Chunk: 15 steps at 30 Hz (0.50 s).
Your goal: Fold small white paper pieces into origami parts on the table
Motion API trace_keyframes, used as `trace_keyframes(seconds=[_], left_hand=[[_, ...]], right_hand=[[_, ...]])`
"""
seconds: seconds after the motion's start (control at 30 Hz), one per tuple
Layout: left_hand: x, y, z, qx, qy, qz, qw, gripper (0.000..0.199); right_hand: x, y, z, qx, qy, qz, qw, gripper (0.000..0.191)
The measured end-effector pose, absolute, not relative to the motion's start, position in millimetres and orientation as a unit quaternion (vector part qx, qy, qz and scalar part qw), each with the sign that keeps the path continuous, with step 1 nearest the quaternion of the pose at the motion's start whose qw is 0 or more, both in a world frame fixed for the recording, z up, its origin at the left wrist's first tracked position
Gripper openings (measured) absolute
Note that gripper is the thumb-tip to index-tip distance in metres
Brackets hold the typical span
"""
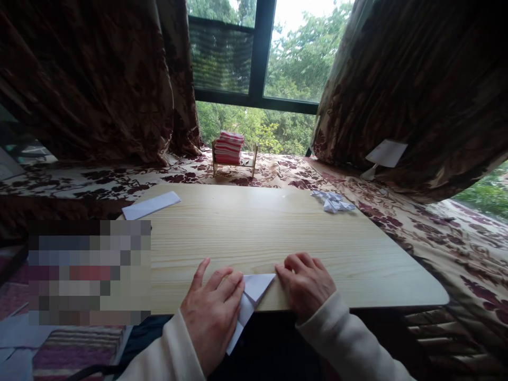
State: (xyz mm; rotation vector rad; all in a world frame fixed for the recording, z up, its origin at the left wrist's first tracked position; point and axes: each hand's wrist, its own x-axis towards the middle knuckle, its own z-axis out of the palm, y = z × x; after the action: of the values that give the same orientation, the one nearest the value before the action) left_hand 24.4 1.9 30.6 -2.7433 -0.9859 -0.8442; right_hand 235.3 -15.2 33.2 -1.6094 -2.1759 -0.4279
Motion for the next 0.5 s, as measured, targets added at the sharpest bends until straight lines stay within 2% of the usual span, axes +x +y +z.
trace_keyframes(seconds=[0.17,0.27,0.37,0.43,0.5], left_hand=[[26.1,-1.0,25.7,-0.889,-0.328,-0.318,0.037,0.028],[25.8,-1.6,24.6,-0.886,-0.337,-0.317,0.02,0.03],[22.2,0.9,24.1,-0.882,-0.355,-0.311,-0.011,0.034],[17.6,4.6,24.7,-0.875,-0.371,-0.308,-0.043,0.038],[12.3,8.8,28.2,-0.859,-0.392,-0.319,-0.086,0.042]], right_hand=[[248.8,1.4,40.4,-0.571,-0.778,0.004,0.261,0.012],[236.9,7.1,36.3,-0.575,-0.783,0.037,0.235,0.018],[226.5,10.6,32.8,-0.556,-0.796,0.071,0.229,0.013],[224.3,11.0,33.3,-0.547,-0.789,0.114,0.256,0.013],[225.1,9.4,37.1,-0.553,-0.751,0.209,0.294,0.011]])
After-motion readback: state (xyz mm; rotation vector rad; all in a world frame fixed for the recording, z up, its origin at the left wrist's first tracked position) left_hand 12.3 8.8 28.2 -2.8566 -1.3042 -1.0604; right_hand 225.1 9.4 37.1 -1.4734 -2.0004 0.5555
